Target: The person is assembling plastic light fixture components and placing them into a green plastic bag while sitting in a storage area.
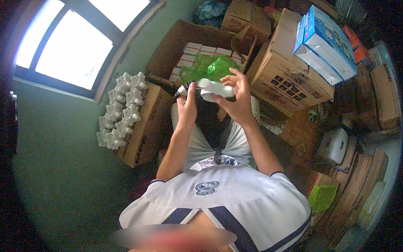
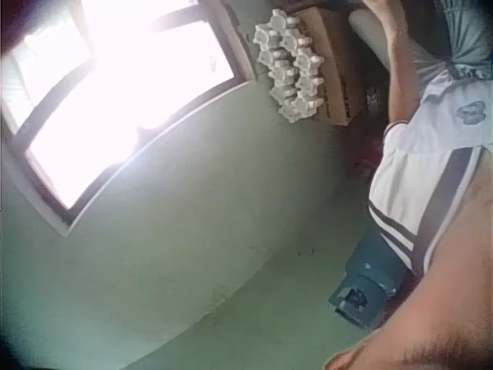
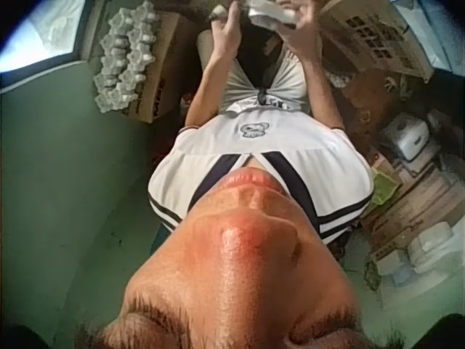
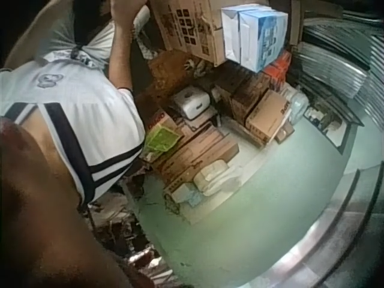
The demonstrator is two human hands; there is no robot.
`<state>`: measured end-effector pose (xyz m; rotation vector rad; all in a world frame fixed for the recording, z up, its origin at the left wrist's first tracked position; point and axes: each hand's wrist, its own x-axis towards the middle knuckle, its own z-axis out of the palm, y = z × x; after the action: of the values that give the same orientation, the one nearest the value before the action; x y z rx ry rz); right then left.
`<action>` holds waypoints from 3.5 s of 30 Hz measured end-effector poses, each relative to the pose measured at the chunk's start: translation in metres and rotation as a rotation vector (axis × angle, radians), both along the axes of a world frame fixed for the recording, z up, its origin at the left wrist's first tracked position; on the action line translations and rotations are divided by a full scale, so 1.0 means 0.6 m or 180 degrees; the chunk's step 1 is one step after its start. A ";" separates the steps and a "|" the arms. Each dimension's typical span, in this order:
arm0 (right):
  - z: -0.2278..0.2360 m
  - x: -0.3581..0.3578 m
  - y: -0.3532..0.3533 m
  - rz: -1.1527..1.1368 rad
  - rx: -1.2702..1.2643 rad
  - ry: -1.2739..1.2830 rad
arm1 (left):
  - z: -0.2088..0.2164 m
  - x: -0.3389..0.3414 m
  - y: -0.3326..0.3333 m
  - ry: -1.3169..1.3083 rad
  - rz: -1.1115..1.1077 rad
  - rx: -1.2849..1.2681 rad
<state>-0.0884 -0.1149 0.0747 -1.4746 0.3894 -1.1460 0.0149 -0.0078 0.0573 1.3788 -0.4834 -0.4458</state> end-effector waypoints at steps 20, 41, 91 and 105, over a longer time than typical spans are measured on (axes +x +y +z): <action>-0.009 -0.023 0.015 0.0358 -0.0606 0.1078 | 0.014 0.029 0.039 -0.1793 -0.0353 0.1034; -0.043 -0.027 -0.045 0.0960 0.1308 0.0173 | 0.043 0.040 0.077 -0.0388 -0.0509 -0.0308; -0.082 0.006 -0.028 0.3234 0.3515 -0.2060 | 0.071 -0.003 0.027 0.0143 -0.0884 -0.1244; -0.105 -0.037 -0.030 0.3017 0.3792 -0.2025 | 0.036 0.051 0.000 -0.2975 -0.0243 -0.0301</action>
<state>-0.1108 -0.1332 0.0117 -0.1058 -0.1149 -0.3595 0.0455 -0.0080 0.0787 1.4250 -1.2986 0.1988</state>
